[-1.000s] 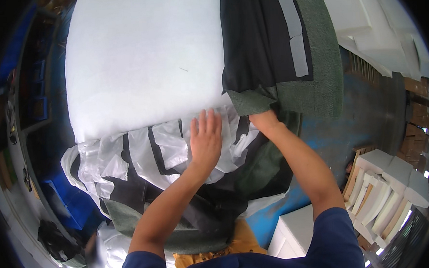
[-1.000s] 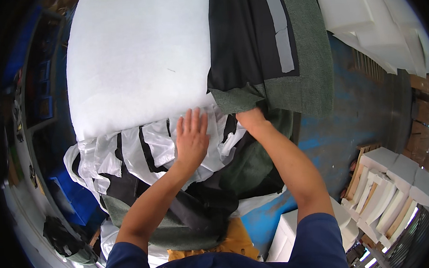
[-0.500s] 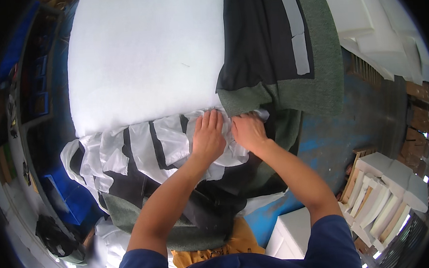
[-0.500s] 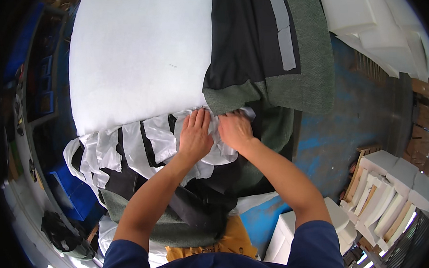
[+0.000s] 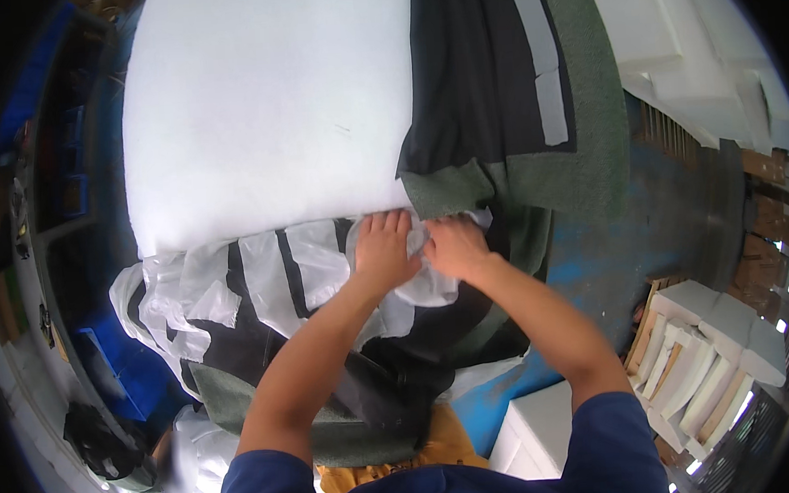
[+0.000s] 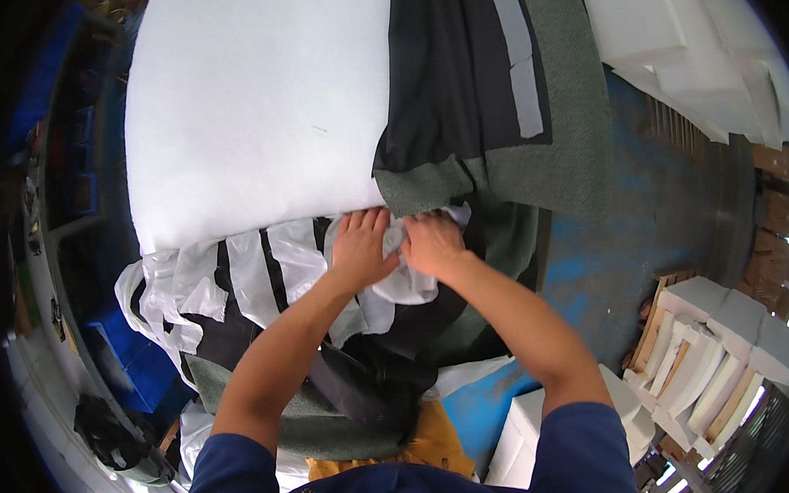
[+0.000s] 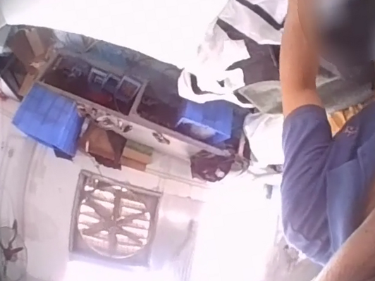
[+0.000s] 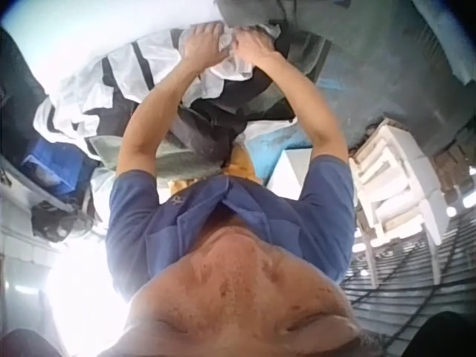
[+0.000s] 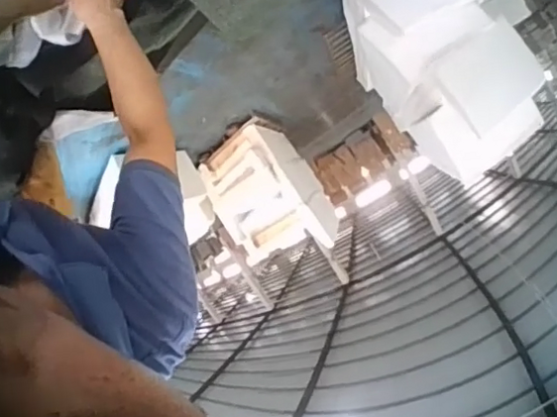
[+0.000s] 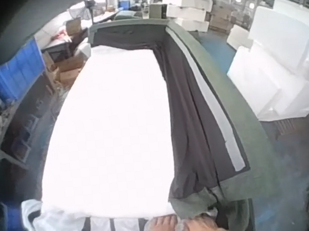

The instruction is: Fitting a large foam cushion into a fabric sofa cover and using a tool to tuck the edges for assembly.

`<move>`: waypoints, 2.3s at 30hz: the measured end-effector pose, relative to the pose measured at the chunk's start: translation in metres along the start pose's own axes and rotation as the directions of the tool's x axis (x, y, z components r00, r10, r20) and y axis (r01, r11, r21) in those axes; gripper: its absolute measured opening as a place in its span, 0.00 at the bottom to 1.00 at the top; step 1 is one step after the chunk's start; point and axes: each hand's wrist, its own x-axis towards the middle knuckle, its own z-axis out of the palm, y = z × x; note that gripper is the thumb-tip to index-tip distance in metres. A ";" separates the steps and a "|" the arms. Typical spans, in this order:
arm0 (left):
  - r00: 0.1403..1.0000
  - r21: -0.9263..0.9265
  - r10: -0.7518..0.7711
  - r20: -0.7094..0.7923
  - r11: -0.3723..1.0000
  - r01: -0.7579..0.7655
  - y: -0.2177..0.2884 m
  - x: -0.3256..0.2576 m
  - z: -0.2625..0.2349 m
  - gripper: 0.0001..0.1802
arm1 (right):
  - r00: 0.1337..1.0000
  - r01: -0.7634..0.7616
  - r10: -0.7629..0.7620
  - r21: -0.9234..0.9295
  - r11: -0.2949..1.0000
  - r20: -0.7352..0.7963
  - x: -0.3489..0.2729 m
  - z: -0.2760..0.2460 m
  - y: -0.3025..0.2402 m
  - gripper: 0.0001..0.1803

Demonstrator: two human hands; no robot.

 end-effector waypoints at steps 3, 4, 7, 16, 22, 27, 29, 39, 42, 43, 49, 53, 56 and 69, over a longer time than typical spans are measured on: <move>0.931 -0.092 -0.148 0.334 0.978 0.189 0.000 0.020 -0.011 0.42 | 0.749 -0.326 0.235 0.037 0.945 0.619 0.047 -0.020 0.000 0.23; 0.949 -0.071 -0.153 0.276 0.981 0.179 -0.002 0.015 -0.004 0.43 | 0.594 -0.388 0.215 0.042 0.921 0.775 0.064 -0.029 -0.007 0.24; 0.952 -0.064 -0.136 0.276 0.985 0.159 0.004 -0.005 -0.007 0.41 | 0.651 -0.412 0.202 0.118 0.904 0.731 0.038 -0.022 0.007 0.25; 0.977 0.116 -0.113 0.183 0.989 0.092 0.046 0.005 -0.047 0.33 | 0.737 -0.254 0.595 0.947 -0.197 0.321 0.060 -0.130 0.067 0.13; 0.983 0.042 0.160 0.092 0.986 -0.164 0.056 0.023 0.026 0.32 | 0.862 -0.255 0.329 -0.231 0.939 0.386 0.022 -0.081 0.040 0.09; 0.991 -0.064 0.084 0.104 0.995 -0.077 0.065 0.033 0.032 0.33 | 0.947 0.080 0.022 -0.301 0.950 0.321 0.001 -0.043 0.036 0.17; 0.991 -0.052 0.049 0.121 0.998 -0.043 0.067 0.035 0.033 0.35 | 0.958 0.054 0.018 -0.243 0.968 0.287 -0.009 -0.032 0.045 0.20; 0.953 -0.186 -0.070 0.293 0.974 0.128 0.055 0.053 0.017 0.29 | 0.628 -0.486 0.391 -0.053 0.872 0.672 0.031 -0.039 0.045 0.24; 0.955 -0.163 -0.086 0.285 0.977 0.137 0.056 0.057 0.018 0.27 | 0.678 -0.387 0.267 0.023 0.922 0.685 0.043 -0.018 0.062 0.25; 0.957 -0.163 -0.075 0.279 0.979 0.124 0.054 0.057 0.021 0.27 | 0.632 -0.454 0.311 0.014 0.891 0.710 0.045 -0.016 0.066 0.25; 0.978 -0.147 -0.023 0.207 0.988 0.054 0.037 0.037 0.029 0.34 | 0.907 -0.408 0.357 0.250 0.878 0.226 0.009 -0.069 0.049 0.21; 1.000 -0.098 0.021 0.008 0.995 -0.020 0.056 0.019 0.016 0.35 | 0.777 -0.198 0.627 0.923 0.329 -0.057 -0.032 -0.142 0.048 0.18; 0.994 -0.008 0.104 0.013 0.995 -0.104 0.058 -0.011 0.003 0.33 | 0.846 -0.319 0.507 0.604 0.730 -0.166 -0.074 -0.134 0.052 0.15; 0.975 -0.069 -0.056 0.214 0.995 0.073 0.057 -0.251 -0.104 0.29 | 0.855 -0.492 0.480 0.607 0.624 0.198 -0.321 -0.018 -0.053 0.10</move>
